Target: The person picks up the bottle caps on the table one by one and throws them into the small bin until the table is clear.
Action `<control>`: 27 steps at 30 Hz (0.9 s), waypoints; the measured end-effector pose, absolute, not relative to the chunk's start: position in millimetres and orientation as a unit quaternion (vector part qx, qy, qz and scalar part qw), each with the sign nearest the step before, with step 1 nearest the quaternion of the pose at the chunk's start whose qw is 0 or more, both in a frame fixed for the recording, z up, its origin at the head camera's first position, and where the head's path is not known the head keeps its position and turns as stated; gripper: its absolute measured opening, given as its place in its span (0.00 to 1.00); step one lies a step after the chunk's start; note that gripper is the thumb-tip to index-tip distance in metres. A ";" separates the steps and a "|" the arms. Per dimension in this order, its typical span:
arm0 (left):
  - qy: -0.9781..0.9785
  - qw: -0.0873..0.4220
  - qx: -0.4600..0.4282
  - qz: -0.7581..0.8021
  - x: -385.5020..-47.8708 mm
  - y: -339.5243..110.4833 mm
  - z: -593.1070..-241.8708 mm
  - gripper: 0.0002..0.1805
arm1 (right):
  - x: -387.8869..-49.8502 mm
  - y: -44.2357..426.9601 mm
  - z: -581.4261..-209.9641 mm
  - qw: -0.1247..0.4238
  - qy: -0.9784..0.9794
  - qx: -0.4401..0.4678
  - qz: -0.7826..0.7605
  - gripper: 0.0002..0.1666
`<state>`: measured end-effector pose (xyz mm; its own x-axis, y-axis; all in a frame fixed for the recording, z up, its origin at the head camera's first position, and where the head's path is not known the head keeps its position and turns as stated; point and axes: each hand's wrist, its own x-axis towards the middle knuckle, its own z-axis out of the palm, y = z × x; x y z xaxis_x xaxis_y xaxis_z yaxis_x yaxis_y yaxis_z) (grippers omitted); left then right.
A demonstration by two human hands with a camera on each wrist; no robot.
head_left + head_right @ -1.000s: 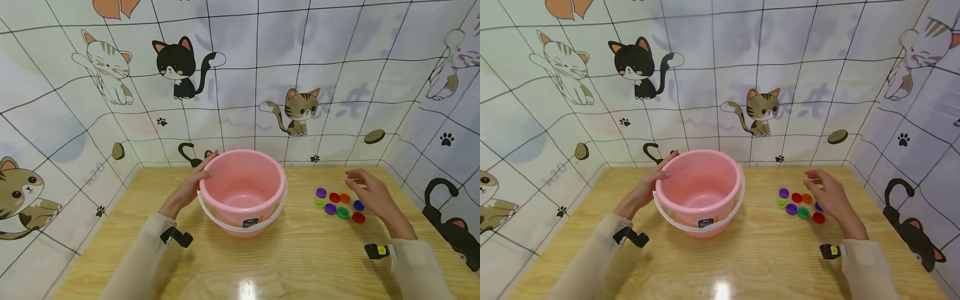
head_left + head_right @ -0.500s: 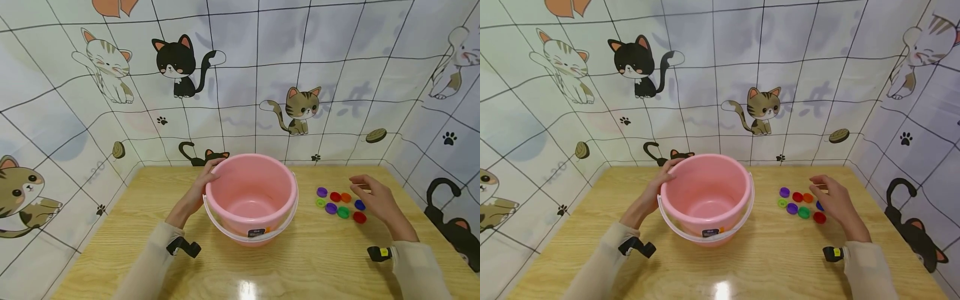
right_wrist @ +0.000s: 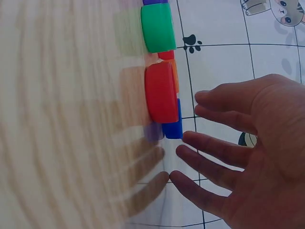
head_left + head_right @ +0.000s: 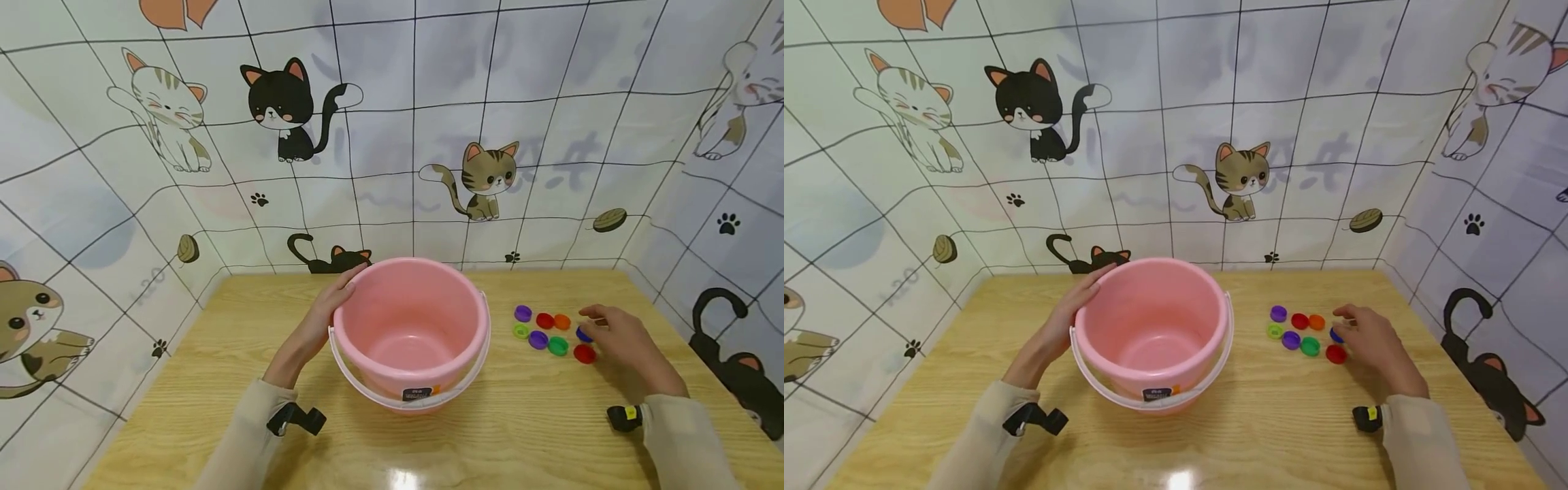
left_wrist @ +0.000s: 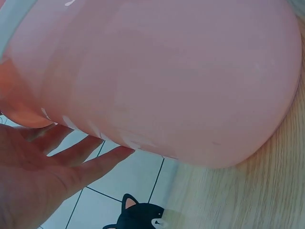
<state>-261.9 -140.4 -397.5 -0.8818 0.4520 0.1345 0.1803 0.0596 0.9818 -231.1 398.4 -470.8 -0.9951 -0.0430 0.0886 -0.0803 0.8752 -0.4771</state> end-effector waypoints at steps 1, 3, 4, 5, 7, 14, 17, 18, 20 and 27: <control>0.725 0.101 0.220 0.645 -260.1 -140.8 -397.1 0.30 | -231.3 399.4 -472.1 0.038 -0.969 0.033 0.243 0.26; 0.726 0.097 0.226 0.642 -256.6 -142.1 -397.0 0.30 | -231.4 400.3 -474.7 0.036 -0.971 0.036 0.234 0.25; 0.728 0.093 0.228 0.640 -254.9 -142.8 -397.2 0.29 | -231.4 400.4 -475.7 0.034 -0.971 0.037 0.232 0.25; 0.728 0.090 0.230 0.639 -253.1 -143.3 -397.2 0.29 | -231.2 400.3 -476.4 0.033 -0.972 0.038 0.229 0.24; 0.725 0.086 0.240 0.640 -250.7 -143.8 -397.5 0.28 | -230.6 400.1 -476.6 0.031 -0.973 0.038 0.227 0.24; 0.711 0.090 0.279 0.639 -249.5 -139.1 -398.7 0.29 | -227.1 400.4 -469.2 0.024 -0.971 0.022 0.236 0.24; 0.708 0.089 0.290 0.638 -248.6 -138.1 -399.0 0.35 | -228.1 400.1 -467.3 0.015 -0.971 0.019 0.237 0.28; 0.707 0.089 0.291 0.639 -248.3 -137.9 -399.1 0.36 | -228.7 400.0 -467.1 0.013 -0.971 0.018 0.237 0.29; 0.708 0.087 0.289 0.638 -247.8 -137.9 -399.4 0.37 | -230.1 399.6 -467.2 0.009 -0.972 0.017 0.236 0.29; 0.717 0.079 0.284 0.631 -249.4 -137.0 -402.5 0.37 | -232.2 402.4 -469.9 0.013 -0.975 0.019 0.221 0.25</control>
